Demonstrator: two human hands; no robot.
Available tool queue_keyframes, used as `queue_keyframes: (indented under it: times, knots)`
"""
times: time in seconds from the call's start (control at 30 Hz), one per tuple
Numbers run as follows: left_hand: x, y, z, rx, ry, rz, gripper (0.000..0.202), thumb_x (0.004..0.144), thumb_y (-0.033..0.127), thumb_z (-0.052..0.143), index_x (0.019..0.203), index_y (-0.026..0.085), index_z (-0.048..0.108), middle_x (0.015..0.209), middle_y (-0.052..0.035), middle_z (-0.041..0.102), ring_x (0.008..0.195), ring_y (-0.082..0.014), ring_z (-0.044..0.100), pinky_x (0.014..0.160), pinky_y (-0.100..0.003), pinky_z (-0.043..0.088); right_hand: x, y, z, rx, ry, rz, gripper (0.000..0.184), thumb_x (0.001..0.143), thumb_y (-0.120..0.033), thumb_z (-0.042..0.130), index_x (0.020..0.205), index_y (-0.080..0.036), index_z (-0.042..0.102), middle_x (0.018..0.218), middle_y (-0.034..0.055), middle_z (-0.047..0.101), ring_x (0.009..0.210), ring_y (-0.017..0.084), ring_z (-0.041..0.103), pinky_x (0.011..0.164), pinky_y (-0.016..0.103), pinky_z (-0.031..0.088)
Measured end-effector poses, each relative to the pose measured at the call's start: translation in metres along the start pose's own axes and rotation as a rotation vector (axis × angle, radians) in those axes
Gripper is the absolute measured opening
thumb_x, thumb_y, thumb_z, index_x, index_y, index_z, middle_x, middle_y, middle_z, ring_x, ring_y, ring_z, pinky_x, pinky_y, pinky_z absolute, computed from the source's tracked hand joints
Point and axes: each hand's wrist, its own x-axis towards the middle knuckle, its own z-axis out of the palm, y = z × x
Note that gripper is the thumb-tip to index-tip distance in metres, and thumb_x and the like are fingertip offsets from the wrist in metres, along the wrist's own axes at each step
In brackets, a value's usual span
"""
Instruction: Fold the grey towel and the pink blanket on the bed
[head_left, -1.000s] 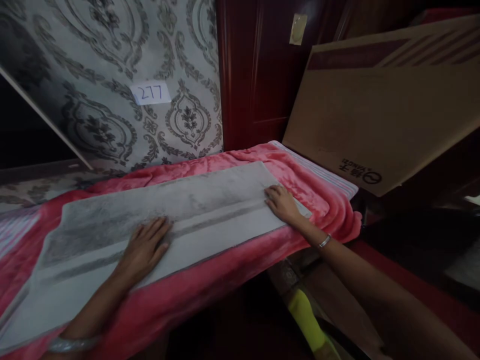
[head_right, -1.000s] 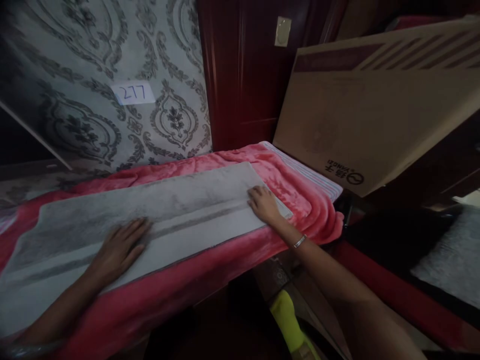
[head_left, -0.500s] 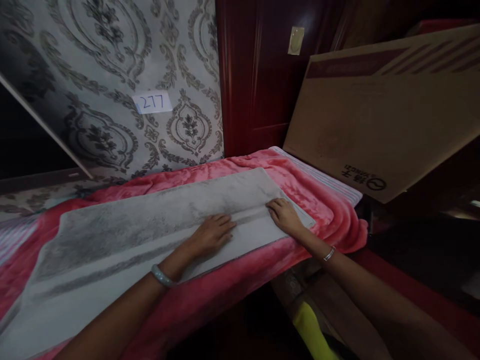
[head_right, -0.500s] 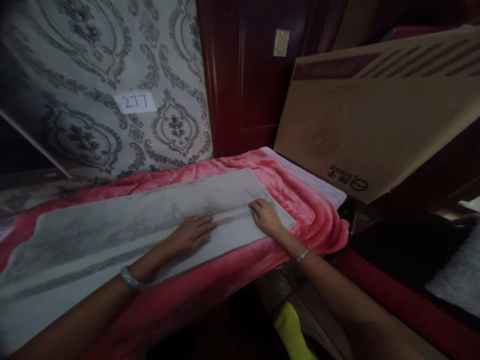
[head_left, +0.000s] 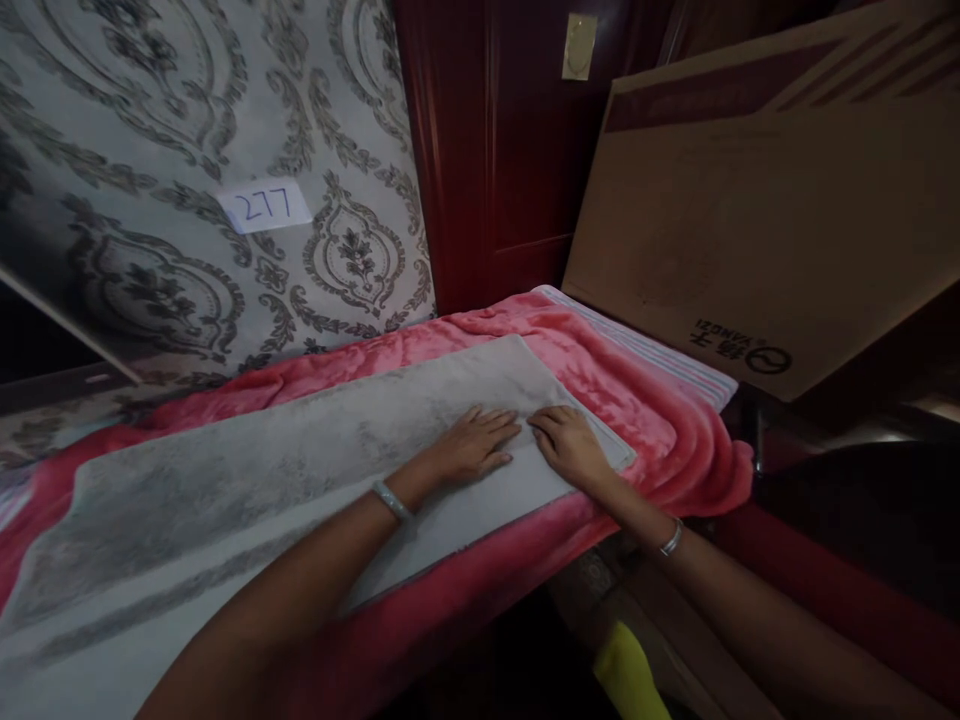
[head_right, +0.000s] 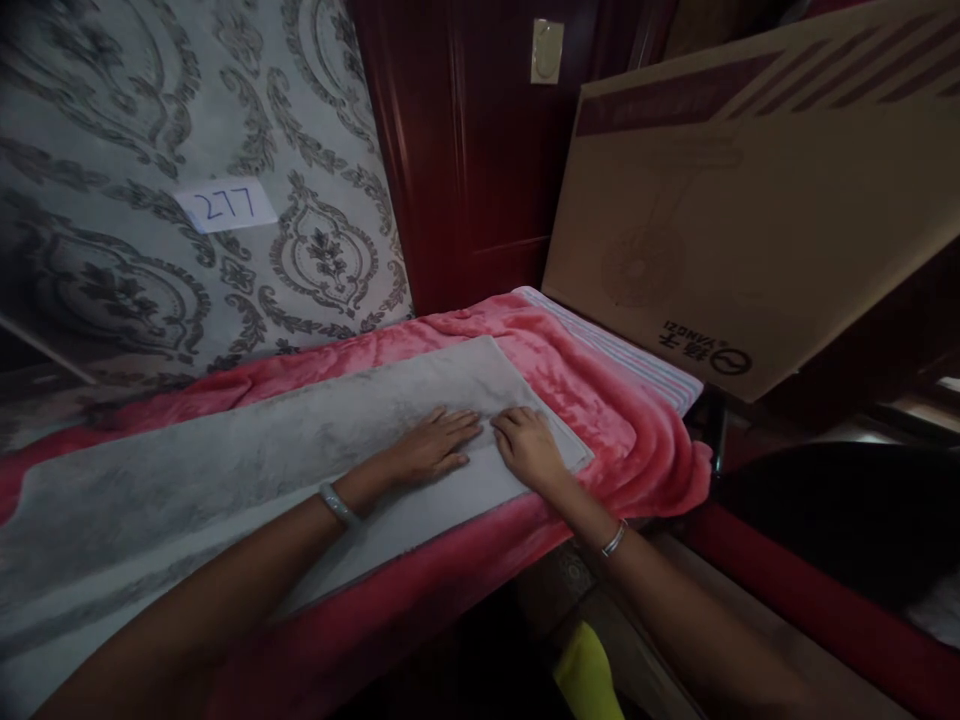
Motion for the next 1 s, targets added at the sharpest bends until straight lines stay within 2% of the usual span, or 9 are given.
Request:
queue_keyframes:
  times: [0.13,0.27,0.37,0.43,0.5,0.63,0.77,0.87,1.0]
  knots:
    - [0.029,-0.025,-0.012,0.006,0.08,-0.085,0.048,0.106,0.035,0.042,0.151,0.023,0.053,0.162,-0.01,0.047,0.151,-0.0233,0.041,0.124,-0.046,0.03,0.0,0.0,0.001,0.007,0.01,0.008,0.031,0.1,-0.023,0.047,0.114,-0.021,0.075,0.111,0.0118,0.071,0.106,0.029,0.061,0.096,0.047,0.047]
    - [0.065,-0.053,-0.039,0.138,0.196,-0.415,0.039,0.104,0.027,0.046,0.137,0.018,0.064,0.149,-0.0132,0.06,0.138,-0.0265,0.052,0.115,-0.043,0.04,0.0,0.0,0.002,0.032,0.028,0.018,0.031,0.1,-0.023,0.047,0.113,-0.022,0.075,0.112,0.0125,0.071,0.106,0.03,0.061,0.094,0.049,0.047]
    - [0.091,-0.074,-0.052,0.182,0.204,-0.668,0.039,0.104,0.029,0.047,0.132,0.008,0.065,0.138,-0.0209,0.065,0.129,-0.0294,0.059,0.11,-0.041,0.043,-0.001,-0.001,0.001,0.043,0.032,0.019,0.032,0.1,-0.024,0.047,0.114,-0.022,0.076,0.112,0.013,0.071,0.106,0.03,0.062,0.094,0.05,0.048]
    - [0.105,-0.087,-0.055,0.186,0.19,-0.741,0.04,0.105,0.031,0.046,0.125,0.004,0.068,0.13,-0.0251,0.068,0.124,-0.032,0.062,0.105,-0.042,0.045,-0.002,-0.002,0.0,0.05,0.031,0.024,0.033,0.101,-0.024,0.046,0.116,-0.024,0.076,0.112,0.0128,0.071,0.106,0.031,0.062,0.094,0.051,0.048]
    - [0.115,-0.099,-0.053,0.187,0.181,-0.755,0.04,0.105,0.034,0.047,0.12,0.004,0.07,0.128,-0.0262,0.067,0.123,-0.0329,0.062,0.103,-0.041,0.045,-0.003,-0.002,-0.001,0.062,0.029,0.022,0.035,0.103,-0.026,0.045,0.12,-0.026,0.075,0.115,0.0122,0.071,0.109,0.031,0.061,0.094,0.053,0.047]
    - [0.126,-0.121,-0.048,0.181,0.187,-0.713,0.038,0.106,0.033,0.046,0.125,0.009,0.068,0.132,-0.0213,0.066,0.127,-0.0288,0.059,0.104,-0.036,0.043,-0.004,-0.003,-0.005,0.087,-0.02,-0.043,0.035,0.105,-0.033,0.048,0.128,-0.03,0.072,0.132,0.0098,0.068,0.122,0.032,0.058,0.101,0.055,0.046]
    - [0.13,-0.141,-0.045,0.155,0.194,-0.709,0.038,0.108,0.034,0.04,0.125,0.014,0.067,0.128,-0.0178,0.069,0.119,-0.0261,0.063,0.1,-0.035,0.044,-0.003,-0.003,-0.007,0.083,-0.07,-0.057,0.036,0.105,-0.035,0.048,0.134,-0.03,0.07,0.141,0.0085,0.065,0.127,0.032,0.056,0.102,0.056,0.047]
    - [0.131,-0.149,-0.043,0.152,0.186,-0.711,0.038,0.108,0.038,0.04,0.121,0.016,0.069,0.126,-0.0161,0.071,0.117,-0.026,0.065,0.098,-0.034,0.045,-0.003,-0.004,-0.007,0.059,-0.081,-0.04,0.038,0.105,-0.034,0.048,0.137,-0.03,0.069,0.144,0.0092,0.063,0.129,0.032,0.055,0.104,0.057,0.047]
    - [0.131,-0.152,-0.045,0.18,0.137,-0.711,0.039,0.107,0.04,0.04,0.118,0.019,0.071,0.125,-0.0138,0.073,0.117,-0.0268,0.067,0.096,-0.034,0.048,-0.003,-0.007,-0.007,-0.037,-0.102,-0.014,0.043,0.105,-0.031,0.048,0.144,-0.022,0.063,0.154,0.0131,0.054,0.14,0.034,0.049,0.113,0.06,0.039]
